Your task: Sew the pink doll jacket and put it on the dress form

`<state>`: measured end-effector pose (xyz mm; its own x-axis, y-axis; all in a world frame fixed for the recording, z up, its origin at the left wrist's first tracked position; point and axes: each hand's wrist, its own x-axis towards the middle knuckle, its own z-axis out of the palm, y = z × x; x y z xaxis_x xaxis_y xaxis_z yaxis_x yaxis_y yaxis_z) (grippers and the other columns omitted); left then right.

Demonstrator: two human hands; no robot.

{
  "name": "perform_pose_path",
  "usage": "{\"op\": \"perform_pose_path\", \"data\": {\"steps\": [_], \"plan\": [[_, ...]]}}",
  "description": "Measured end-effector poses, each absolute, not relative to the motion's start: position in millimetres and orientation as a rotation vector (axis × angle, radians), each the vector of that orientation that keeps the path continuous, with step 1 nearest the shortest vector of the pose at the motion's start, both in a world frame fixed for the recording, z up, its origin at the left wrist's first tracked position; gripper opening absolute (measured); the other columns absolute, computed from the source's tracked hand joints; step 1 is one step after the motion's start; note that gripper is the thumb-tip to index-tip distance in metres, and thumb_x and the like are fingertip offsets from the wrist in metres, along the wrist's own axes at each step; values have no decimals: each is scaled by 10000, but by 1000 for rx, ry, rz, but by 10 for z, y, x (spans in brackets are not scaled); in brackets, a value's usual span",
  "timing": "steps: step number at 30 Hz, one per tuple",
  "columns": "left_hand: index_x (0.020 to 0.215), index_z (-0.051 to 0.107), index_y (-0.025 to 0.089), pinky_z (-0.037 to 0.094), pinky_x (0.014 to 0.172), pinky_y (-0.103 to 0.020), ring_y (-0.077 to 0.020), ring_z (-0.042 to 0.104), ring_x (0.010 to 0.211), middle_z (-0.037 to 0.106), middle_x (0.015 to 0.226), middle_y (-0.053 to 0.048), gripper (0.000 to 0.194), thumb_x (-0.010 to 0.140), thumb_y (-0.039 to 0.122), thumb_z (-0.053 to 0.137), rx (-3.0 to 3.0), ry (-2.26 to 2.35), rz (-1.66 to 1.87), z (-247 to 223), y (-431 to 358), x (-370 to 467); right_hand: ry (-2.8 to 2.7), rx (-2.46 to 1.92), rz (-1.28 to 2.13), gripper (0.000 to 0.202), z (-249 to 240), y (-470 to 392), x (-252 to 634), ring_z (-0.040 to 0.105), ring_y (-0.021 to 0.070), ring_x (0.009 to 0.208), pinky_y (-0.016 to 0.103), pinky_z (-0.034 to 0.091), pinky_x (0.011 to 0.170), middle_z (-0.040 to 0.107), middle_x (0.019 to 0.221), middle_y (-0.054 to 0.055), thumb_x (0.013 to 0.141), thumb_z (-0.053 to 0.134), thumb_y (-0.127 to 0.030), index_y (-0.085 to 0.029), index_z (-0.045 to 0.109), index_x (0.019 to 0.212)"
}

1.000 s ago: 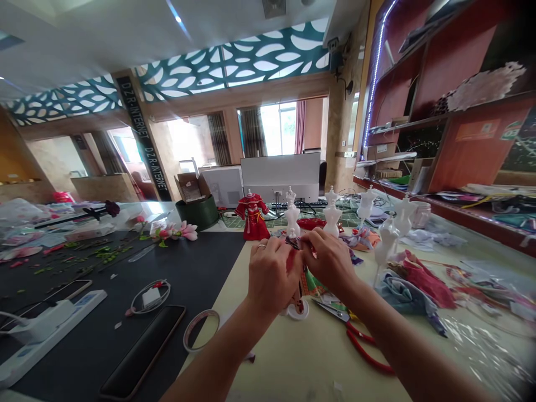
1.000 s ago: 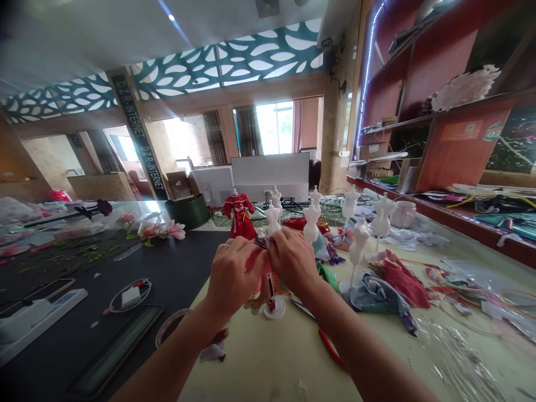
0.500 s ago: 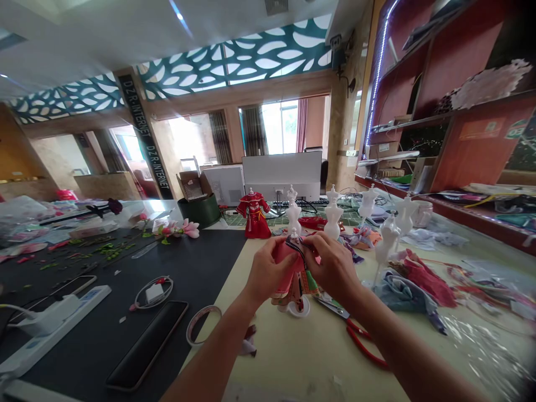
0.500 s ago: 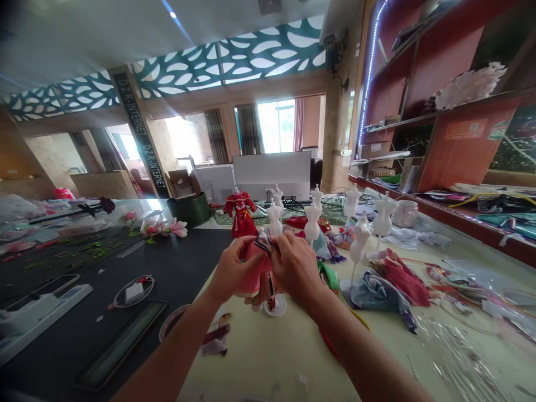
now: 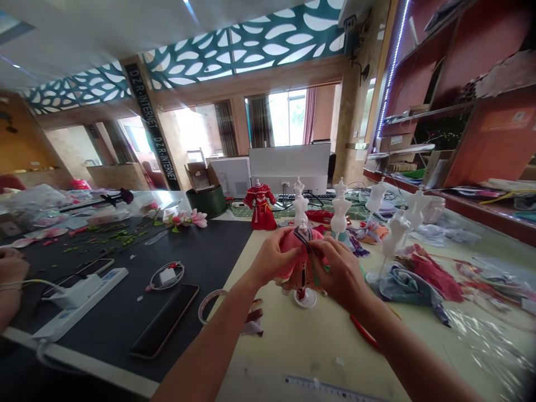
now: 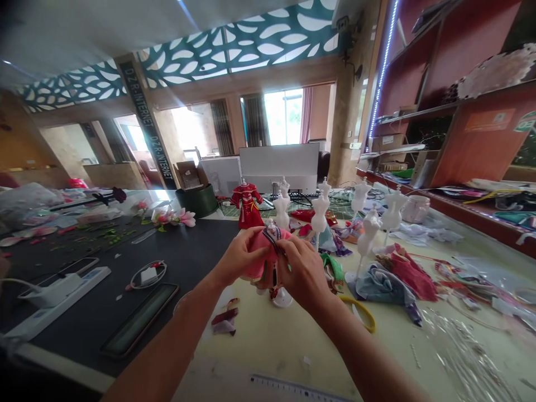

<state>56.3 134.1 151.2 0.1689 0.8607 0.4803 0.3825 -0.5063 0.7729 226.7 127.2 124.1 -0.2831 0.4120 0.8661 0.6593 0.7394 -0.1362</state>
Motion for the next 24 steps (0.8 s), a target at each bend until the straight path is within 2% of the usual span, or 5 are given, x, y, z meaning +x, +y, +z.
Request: {"op": "perform_pose_path", "data": {"steps": [5,13,24], "plan": [[1134,560,167,474,857,-309,-211,571,1015,608,1124,-83,402,751,258,639,1938,1131,1304,1494,1298,595,-1805,-825,-325,209,1119,1282,2254,598,236,865,358,474,739,631,904,103,852,479,-184,-158,533,1052],[1132,560,177,473,844,-314,-222,575,993,617,1093,-85,410,756,318,641,1871,1146,1366,1419,1255,627,-1766,-711,-428,134,1058,1303,2253,594,200,778,339,480,725,620,839,69,840,529,-140,-169,580,960],[1138,549,169,482,786,-300,-213,613,916,653,1021,-91,402,746,219,622,1676,1173,1436,1194,1230,601,-1691,-709,-362,161,963,1315,2273,592,215,816,375,491,750,618,846,89,830,540,-133,-157,543,989]]}}
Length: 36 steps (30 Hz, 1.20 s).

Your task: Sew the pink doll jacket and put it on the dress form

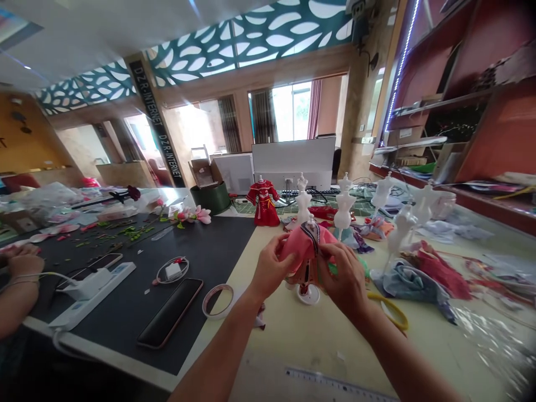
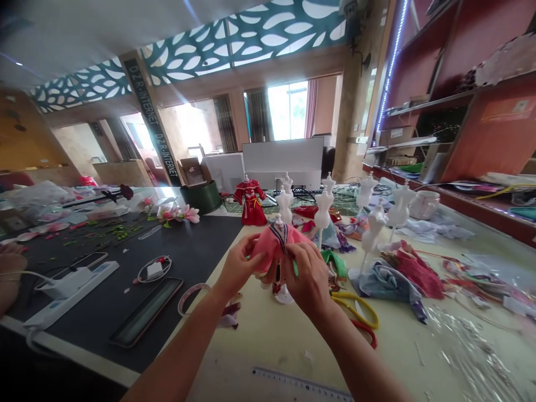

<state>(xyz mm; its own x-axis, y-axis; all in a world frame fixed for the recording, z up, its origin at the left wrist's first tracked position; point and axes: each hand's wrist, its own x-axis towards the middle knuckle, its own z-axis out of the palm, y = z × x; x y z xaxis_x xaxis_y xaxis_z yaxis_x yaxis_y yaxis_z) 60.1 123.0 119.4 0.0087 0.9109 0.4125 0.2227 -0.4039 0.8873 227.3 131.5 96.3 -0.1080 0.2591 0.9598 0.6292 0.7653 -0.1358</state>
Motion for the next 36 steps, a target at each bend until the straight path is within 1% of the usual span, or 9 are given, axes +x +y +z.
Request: {"op": "perform_pose_path", "data": {"steps": [4,8,10,13,15,17,22,27,36], "plan": [[1085,574,162,483,731,-292,-196,615,841,659,915,-75,320,765,182,561,1658,1266,1515,1128,1254,600,-1676,-716,-326,145,946,1313,2274,584,207,807,370,490,743,609,850,82,839,533,-144,-167,543,982],[1083,575,180,431,849,-325,-203,565,947,615,988,-77,331,752,167,569,1701,1473,1842,1090,1124,653,-1671,-738,-289,120,921,1297,2267,573,200,795,355,485,731,598,839,69,844,521,-139,-179,548,954],[1014,601,179,418,860,-322,-196,554,929,602,967,-73,257,758,180,572,1704,1470,1969,1057,1005,733,-1669,-742,-268,124,903,1292,2262,567,200,801,352,481,730,596,840,65,842,519,-132,-181,547,952],[837,635,157,451,662,-265,-150,561,690,613,765,-43,113,757,222,590,1509,1277,1718,999,869,901,-1657,-753,-243,113,882,1291,2256,559,200,800,351,472,723,593,849,63,843,520,-138,-184,545,943],[812,632,138,403,512,-223,-105,493,526,568,616,-6,131,746,250,615,1181,1097,1520,971,845,1007,-1639,-752,-232,99,876,1290,2254,556,196,790,346,467,713,590,845,60,842,523,-139,-185,546,927],[823,625,125,347,448,-193,-71,436,458,530,562,20,176,720,264,655,917,934,1425,958,865,1087,-1627,-745,-215,93,876,1286,2255,552,191,784,342,462,709,586,839,56,836,522,-127,-184,549,904],[783,592,124,333,434,-146,-36,434,450,511,561,40,226,685,292,707,663,738,1397,968,932,1209,-1628,-763,-164,114,873,1275,2264,545,183,783,339,453,716,575,843,46,825,504,-101,-188,558,874],[733,577,113,363,442,-115,-27,465,464,519,548,44,222,624,197,751,383,589,1455,983,959,1311,-1625,-773,-148,110,871,1279,2267,548,183,791,337,453,725,577,852,43,823,512,-104,-190,568,861],[693,568,109,365,435,-114,-27,458,464,498,533,48,157,656,158,713,316,516,1460,971,1017,1333,-1628,-779,-148,105,871,1277,2270,552,182,770,340,464,707,584,842,50,839,496,-135,-195,581,849]]}}
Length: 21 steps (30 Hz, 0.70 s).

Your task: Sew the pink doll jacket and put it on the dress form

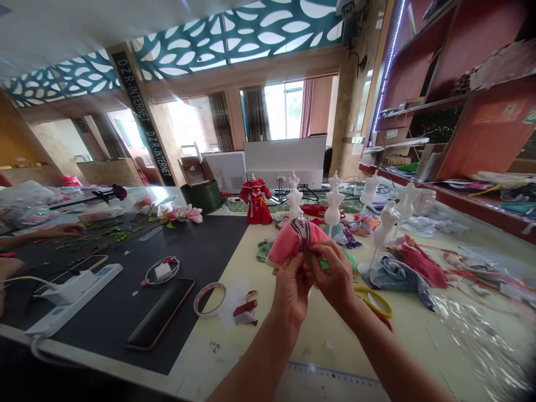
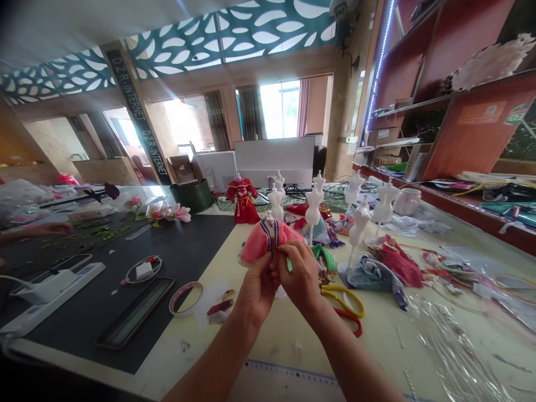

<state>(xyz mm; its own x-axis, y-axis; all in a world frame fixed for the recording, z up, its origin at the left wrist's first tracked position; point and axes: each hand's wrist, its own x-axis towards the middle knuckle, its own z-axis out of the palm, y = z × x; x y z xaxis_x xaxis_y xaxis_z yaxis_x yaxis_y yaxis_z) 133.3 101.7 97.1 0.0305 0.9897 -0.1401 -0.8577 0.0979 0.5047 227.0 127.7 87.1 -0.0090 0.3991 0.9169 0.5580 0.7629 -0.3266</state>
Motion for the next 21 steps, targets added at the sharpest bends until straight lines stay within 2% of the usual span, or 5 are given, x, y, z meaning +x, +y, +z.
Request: {"op": "perform_pose_path", "data": {"steps": [4,12,21], "plan": [[708,570,107,382,452,-119,-33,473,482,515,554,39,155,669,164,708,305,502,1452,972,981,1303,-1624,-783,-154,112,855,1285,2275,556,183,785,347,469,723,588,850,58,840,488,-144,-195,587,846],[752,584,96,416,463,-140,-47,489,496,526,580,21,125,805,208,598,242,443,1393,940,964,1265,-1644,-791,-156,93,858,1277,2295,558,188,777,344,468,717,588,850,52,832,510,-140,-198,581,847],[731,577,103,426,459,-120,-37,482,490,512,597,27,67,780,132,612,242,394,1354,911,976,1265,-1622,-795,-159,61,845,1266,2286,546,178,759,325,454,690,576,814,40,841,508,-143,-193,543,844]]}}
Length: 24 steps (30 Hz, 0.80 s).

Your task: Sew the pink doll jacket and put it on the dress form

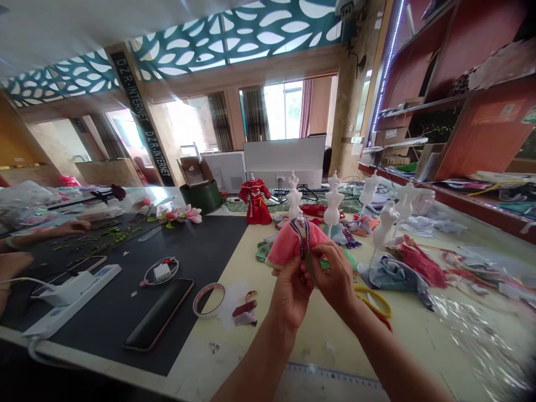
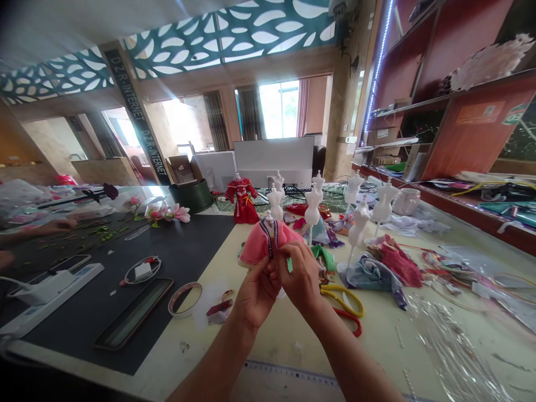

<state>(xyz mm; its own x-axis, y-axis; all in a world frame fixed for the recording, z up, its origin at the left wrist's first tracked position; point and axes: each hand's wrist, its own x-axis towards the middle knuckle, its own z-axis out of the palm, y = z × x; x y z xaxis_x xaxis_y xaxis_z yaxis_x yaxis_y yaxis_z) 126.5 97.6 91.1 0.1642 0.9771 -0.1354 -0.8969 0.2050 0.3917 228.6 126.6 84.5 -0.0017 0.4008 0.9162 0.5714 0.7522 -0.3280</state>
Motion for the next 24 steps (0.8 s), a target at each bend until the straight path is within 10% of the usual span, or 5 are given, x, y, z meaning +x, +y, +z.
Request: {"op": "perform_pose_path", "data": {"steps": [24], "plan": [[745,609,114,418,506,-140,-45,516,533,582,625,20,102,683,128,688,274,488,1381,882,980,1223,-1791,-793,-217,328,647,1215,2310,579,217,928,379,489,780,601,1029,100,873,435,-121,-187,532,1179]]}}
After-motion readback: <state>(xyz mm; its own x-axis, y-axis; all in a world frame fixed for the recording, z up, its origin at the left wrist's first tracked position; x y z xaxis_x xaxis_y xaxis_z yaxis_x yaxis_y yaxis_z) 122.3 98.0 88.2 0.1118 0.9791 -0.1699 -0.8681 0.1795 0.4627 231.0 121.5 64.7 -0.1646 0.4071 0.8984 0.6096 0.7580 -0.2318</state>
